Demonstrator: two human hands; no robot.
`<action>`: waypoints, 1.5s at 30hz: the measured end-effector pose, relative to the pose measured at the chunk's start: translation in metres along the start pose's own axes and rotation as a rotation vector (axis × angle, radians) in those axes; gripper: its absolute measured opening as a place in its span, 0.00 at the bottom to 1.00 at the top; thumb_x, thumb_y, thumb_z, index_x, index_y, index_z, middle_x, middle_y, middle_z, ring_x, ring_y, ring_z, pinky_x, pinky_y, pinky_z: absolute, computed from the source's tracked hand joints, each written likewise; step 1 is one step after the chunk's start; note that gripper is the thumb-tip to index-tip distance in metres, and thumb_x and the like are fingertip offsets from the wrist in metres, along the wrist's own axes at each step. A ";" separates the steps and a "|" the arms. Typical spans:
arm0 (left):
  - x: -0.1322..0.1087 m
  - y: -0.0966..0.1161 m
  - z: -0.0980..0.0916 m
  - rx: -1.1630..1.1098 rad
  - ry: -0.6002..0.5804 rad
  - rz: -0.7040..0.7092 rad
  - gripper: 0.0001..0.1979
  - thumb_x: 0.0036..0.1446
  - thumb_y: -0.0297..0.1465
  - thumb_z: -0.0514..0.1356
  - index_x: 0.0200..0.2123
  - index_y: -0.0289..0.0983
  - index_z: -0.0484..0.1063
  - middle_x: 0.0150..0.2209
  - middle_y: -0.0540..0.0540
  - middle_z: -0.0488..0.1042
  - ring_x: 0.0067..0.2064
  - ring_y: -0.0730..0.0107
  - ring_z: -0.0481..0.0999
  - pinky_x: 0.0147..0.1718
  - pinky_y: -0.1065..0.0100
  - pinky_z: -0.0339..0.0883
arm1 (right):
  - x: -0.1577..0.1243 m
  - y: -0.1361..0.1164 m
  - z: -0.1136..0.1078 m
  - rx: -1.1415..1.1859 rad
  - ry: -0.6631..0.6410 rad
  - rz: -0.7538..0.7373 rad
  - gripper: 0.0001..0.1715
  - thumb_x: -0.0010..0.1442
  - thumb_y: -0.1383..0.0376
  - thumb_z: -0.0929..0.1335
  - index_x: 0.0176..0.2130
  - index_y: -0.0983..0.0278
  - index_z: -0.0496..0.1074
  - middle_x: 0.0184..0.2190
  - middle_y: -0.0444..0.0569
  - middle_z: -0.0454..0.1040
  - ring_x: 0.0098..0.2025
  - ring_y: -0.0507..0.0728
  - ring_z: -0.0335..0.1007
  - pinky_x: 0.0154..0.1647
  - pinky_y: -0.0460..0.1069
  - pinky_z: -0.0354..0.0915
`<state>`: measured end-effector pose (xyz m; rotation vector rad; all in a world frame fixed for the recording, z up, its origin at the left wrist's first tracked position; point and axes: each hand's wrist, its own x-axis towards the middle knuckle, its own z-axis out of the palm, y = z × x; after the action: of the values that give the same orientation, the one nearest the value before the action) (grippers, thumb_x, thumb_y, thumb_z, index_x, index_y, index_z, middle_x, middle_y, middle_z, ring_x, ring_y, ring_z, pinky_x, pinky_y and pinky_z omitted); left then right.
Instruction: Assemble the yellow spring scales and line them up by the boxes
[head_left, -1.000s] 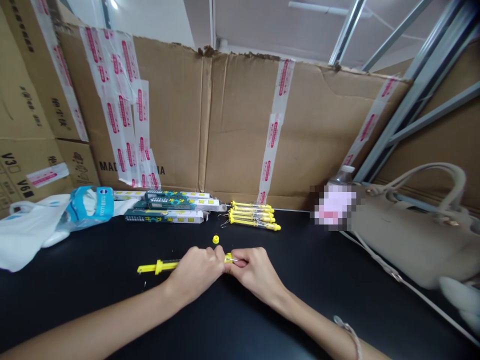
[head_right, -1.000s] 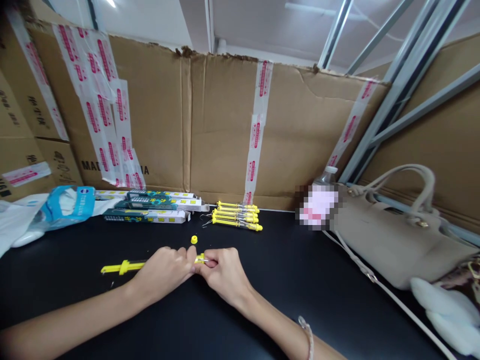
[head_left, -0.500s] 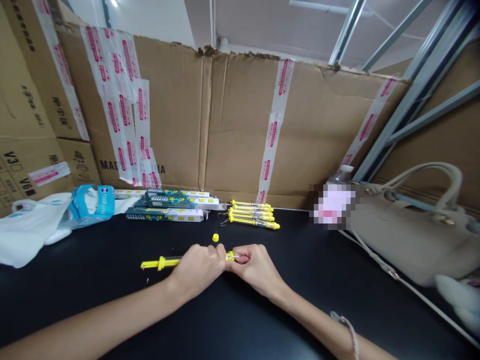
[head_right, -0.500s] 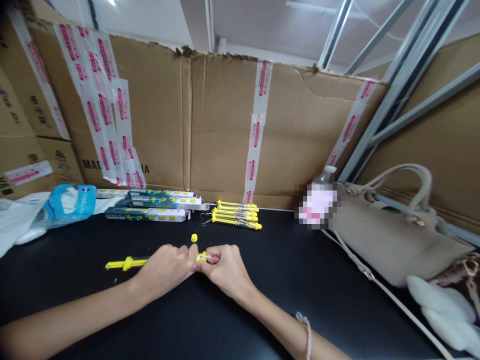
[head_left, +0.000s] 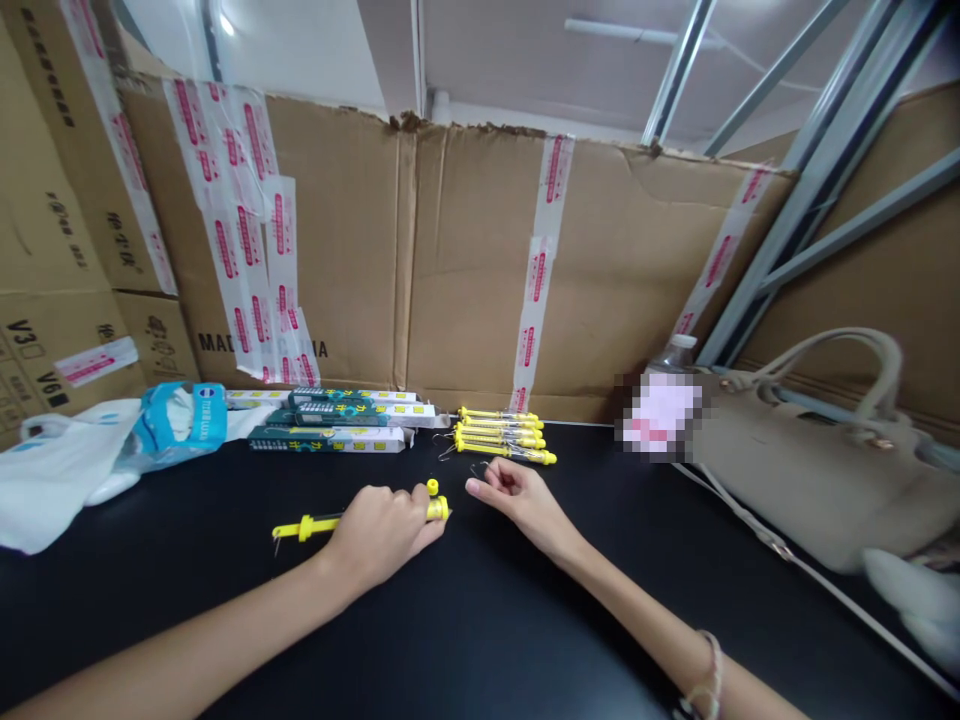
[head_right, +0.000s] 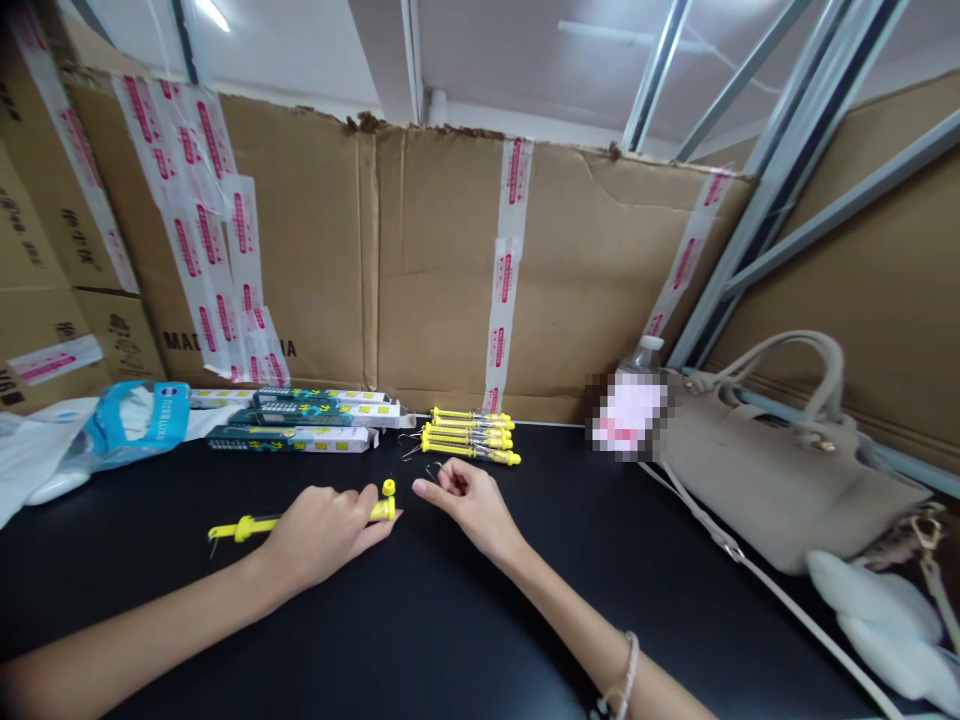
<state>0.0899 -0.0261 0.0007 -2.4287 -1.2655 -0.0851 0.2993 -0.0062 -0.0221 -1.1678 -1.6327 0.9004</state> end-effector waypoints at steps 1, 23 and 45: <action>0.000 0.000 0.000 -0.004 0.003 -0.008 0.18 0.67 0.40 0.56 0.36 0.31 0.76 0.23 0.39 0.80 0.26 0.50 0.82 0.21 0.65 0.62 | 0.000 0.000 0.000 0.002 -0.017 -0.014 0.28 0.55 0.43 0.71 0.25 0.61 0.59 0.22 0.37 0.55 0.25 0.50 0.49 0.26 0.46 0.50; -0.003 -0.001 0.002 -0.064 0.011 -0.069 0.19 0.67 0.40 0.54 0.35 0.31 0.77 0.22 0.37 0.79 0.26 0.49 0.82 0.23 0.65 0.63 | 0.001 -0.002 -0.034 -0.302 -0.004 -0.284 0.07 0.61 0.60 0.71 0.34 0.58 0.80 0.34 0.48 0.81 0.39 0.60 0.76 0.44 0.54 0.69; -0.004 -0.001 0.002 -0.086 -0.003 -0.073 0.20 0.67 0.40 0.54 0.36 0.30 0.77 0.23 0.36 0.80 0.27 0.45 0.82 0.23 0.63 0.65 | 0.001 0.003 -0.028 -0.210 -0.050 -0.217 0.21 0.55 0.51 0.75 0.43 0.61 0.78 0.34 0.48 0.75 0.34 0.56 0.70 0.36 0.51 0.69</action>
<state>0.0864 -0.0279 -0.0019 -2.4548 -1.3792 -0.1599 0.3261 -0.0031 -0.0153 -1.0877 -1.8891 0.6358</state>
